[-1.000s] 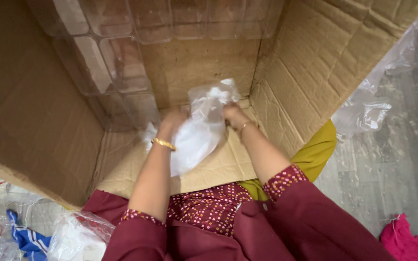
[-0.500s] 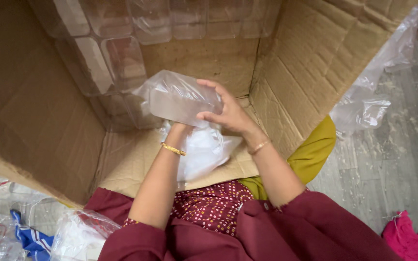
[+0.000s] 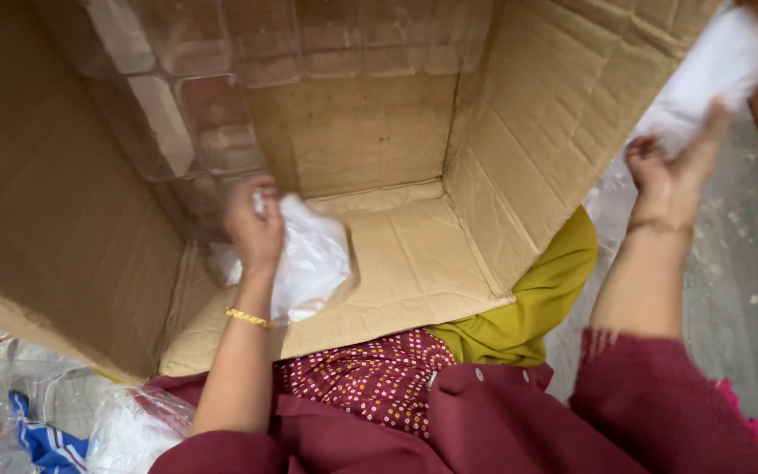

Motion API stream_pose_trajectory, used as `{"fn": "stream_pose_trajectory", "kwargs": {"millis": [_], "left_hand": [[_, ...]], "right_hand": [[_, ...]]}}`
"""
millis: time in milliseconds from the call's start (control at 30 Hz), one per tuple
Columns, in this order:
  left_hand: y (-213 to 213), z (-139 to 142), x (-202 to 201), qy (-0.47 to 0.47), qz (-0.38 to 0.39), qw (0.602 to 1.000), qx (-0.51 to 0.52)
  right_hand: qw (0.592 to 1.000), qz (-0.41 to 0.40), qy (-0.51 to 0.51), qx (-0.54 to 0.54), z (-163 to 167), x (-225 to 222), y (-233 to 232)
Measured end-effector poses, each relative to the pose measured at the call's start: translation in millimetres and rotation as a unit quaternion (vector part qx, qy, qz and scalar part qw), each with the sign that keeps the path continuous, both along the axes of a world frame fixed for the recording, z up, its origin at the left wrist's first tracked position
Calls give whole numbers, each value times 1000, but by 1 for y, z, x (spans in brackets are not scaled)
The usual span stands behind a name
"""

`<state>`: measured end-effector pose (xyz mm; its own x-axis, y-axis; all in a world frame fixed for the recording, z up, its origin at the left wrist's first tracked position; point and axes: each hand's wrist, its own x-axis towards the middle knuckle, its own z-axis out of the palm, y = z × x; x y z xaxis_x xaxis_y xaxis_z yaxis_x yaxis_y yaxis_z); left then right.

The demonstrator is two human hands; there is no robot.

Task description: The person sits inside a large cardboard box and packs clear plastic containers into white plastic bags one at a time, opening each bag, placing containers inside, and setting filled bags aside. The clip starts and ends mid-task with the bagging still in progress.

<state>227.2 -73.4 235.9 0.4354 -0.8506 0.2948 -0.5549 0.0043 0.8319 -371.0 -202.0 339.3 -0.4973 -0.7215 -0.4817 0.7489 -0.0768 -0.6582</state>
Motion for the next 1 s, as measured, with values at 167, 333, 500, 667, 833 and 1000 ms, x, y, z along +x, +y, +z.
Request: {"fn": "stream_pose_trajectory", "kwargs": {"millis": [167,333,500,667,833,1000], "left_hand": [[20,22,49,-147,140,978,-43],[10,-2,77,-103,157,981,48],[-3,-25,103,156,48,984,67],[-4,-34,110,134,22,986,96],[-9,-42,113,166,3,980,107],[-9,-54,82,255,-104,954,117]], "right_hand": [[988,146,53,-20,-9,-17,-65],[890,-6,322,-321,41,13,-52],[773,-83,525,-346,64,164,43],[785,373,461,-179,-10,351,84],[672,605,416,-98,-85,429,60],[547,587,596,-13,-93,411,63]]}}
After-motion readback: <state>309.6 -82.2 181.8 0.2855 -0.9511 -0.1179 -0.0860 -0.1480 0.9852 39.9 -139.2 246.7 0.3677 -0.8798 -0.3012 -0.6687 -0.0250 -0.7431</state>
